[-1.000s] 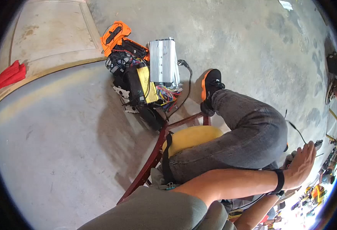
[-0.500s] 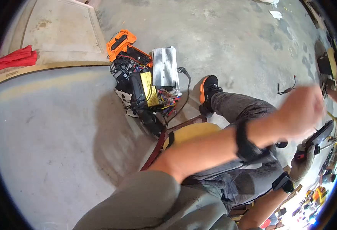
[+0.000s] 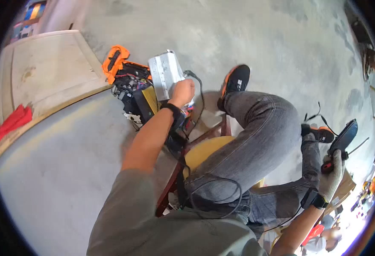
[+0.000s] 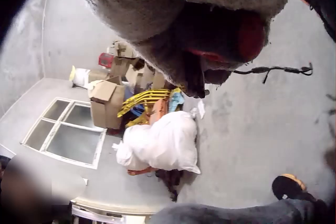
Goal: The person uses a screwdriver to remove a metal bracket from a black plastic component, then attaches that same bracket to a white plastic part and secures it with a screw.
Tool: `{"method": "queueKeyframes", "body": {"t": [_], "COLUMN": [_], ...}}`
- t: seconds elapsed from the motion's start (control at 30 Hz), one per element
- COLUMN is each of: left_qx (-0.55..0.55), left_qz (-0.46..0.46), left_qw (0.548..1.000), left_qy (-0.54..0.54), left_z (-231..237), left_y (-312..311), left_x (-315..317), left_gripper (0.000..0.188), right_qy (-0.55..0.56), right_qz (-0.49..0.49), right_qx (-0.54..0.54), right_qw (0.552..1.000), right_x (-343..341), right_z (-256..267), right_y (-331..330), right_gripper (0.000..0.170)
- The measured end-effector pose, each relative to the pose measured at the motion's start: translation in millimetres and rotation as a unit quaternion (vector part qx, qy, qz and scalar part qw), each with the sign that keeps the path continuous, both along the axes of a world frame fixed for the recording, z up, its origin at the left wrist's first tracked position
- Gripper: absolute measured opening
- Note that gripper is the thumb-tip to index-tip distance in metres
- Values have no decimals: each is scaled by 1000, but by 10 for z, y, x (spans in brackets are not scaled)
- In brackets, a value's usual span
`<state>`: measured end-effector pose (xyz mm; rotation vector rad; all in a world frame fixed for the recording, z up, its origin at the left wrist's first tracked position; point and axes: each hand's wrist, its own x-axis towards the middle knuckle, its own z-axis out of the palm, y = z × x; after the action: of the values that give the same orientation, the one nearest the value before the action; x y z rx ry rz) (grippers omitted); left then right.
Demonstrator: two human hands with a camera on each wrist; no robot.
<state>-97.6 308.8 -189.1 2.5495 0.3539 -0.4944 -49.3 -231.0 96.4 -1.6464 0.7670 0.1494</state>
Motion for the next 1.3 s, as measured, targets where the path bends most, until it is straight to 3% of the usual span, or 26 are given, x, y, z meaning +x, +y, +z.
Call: {"method": "queueKeyframes", "body": {"t": [0.1, 0.17, 0.2, 0.23, 0.3, 0.57, 0.97, 1.03, 1.17, 1.3], "left_qx": [29, 114, 199, 201, 268, 338, 269, 243, 152, 126], "left_qz": [-47, -103, -180, -180, -251, -284, -273, -245, -185, -206], "left_qw": [995, 985, 960, 959, 927, 886, 908, 934, 968, 955], "left_qy": [85, 83, 80, 86, 75, 139, 168, 95, 70, 171], "left_z": [-653, -770, -800, -886, -1000, -1228, -1315, -1255, -1110, -1168], "left_y": [-170, -336, -396, -391, -380, -127, -63, -77, -146, -218], "left_x": [-195, -227, -226, -182, -175, 7, -37, -43, -217, -305], "left_gripper": [13, 18, 20, 20, 15, 17, 15, 13, 12, 17], "right_qy": [53, 88, 92, 99, 124, 184, 201, 199, 193, 201], "right_qz": [-8, -37, -71, -70, -51, -48, -56, -52, -53, -34], "right_qx": [-25, -11, -20, -17, -16, -21, -26, -10, -55, 6], "right_qw": [998, 995, 993, 993, 991, 981, 978, 979, 978, 979], "right_x": [-84, -123, -99, -79, -113, 6, 14, 38, 96, 90], "right_z": [-104, -242, -292, -359, -417, -591, -573, -563, -564, -600], "right_y": [63, 60, 164, 157, 120, 201, 245, 279, 470, 474], "right_gripper": [25, 24, 23, 23, 37, 44, 48, 45, 38, 35]}}
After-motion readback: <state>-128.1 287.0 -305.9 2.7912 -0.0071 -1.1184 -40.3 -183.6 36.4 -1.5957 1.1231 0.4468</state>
